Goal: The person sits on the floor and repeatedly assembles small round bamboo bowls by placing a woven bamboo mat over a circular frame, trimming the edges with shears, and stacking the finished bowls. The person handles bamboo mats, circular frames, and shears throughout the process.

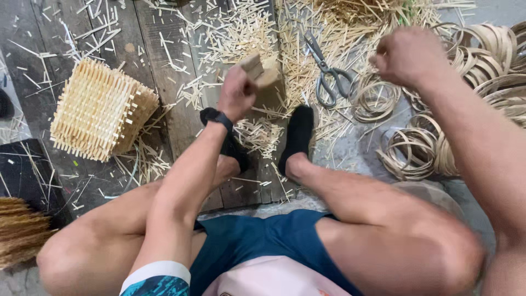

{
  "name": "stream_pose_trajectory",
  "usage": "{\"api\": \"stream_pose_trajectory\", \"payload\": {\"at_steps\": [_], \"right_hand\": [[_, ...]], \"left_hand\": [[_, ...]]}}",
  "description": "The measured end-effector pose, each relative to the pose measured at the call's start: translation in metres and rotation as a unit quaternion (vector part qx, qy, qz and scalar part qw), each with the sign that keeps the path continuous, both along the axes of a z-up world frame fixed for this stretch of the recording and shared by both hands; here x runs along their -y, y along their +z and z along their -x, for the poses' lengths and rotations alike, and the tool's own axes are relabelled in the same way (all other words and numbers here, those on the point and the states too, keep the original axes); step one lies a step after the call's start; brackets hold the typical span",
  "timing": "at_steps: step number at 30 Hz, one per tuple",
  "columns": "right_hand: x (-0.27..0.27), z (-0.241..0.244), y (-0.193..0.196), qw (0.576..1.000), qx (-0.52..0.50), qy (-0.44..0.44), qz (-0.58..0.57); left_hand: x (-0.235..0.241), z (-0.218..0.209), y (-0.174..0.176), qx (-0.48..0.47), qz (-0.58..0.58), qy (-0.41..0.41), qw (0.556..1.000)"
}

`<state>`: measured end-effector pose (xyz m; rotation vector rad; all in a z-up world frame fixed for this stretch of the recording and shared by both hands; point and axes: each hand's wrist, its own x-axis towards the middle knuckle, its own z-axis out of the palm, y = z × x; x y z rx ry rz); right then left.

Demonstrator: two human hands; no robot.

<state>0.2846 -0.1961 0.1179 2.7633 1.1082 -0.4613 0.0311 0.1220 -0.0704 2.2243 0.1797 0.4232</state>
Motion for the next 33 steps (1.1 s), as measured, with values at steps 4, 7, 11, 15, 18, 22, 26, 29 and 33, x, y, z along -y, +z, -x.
{"api": "stream_pose_trajectory", "payload": {"at_steps": [4, 7, 11, 15, 18, 22, 26, 29, 33], "right_hand": [[0.025, 0.021, -0.087, 0.974, -0.175, -0.117, -0.081], [0.029, 0.044, -0.18, 0.955, -0.197, -0.164, -0.15], [0.037, 0.058, -0.255, 0.982, 0.023, -0.051, -0.183], [0.034, 0.05, -0.288, 0.985, -0.028, -0.15, -0.084], [0.035, 0.034, -0.296, 0.974, -0.119, -0.195, -0.004], [0.038, 0.033, -0.289, 0.925, -0.26, -0.267, -0.078], [0.031, 0.061, -0.247, 0.895, -0.307, -0.281, -0.16], [0.008, 0.08, -0.21, 0.938, -0.214, -0.217, -0.162], [-0.014, 0.09, -0.183, 0.98, -0.041, -0.048, -0.189]], "left_hand": [[0.024, 0.044, 0.011, 0.0, -0.148, -0.09, 0.985], [0.036, 0.062, 0.013, -0.049, -0.112, -0.067, 0.99], [0.065, 0.038, 0.008, -0.031, -0.056, 0.146, 0.987], [0.074, 0.002, -0.008, -0.06, -0.062, 0.164, 0.983], [0.065, -0.003, -0.014, -0.073, -0.087, 0.126, 0.985], [0.055, 0.003, -0.021, -0.05, -0.106, 0.085, 0.989], [0.038, -0.001, -0.018, -0.122, -0.09, 0.009, 0.988], [0.026, -0.006, -0.007, -0.162, -0.097, -0.036, 0.981], [0.053, -0.005, 0.0, -0.153, -0.076, 0.129, 0.977]]}}
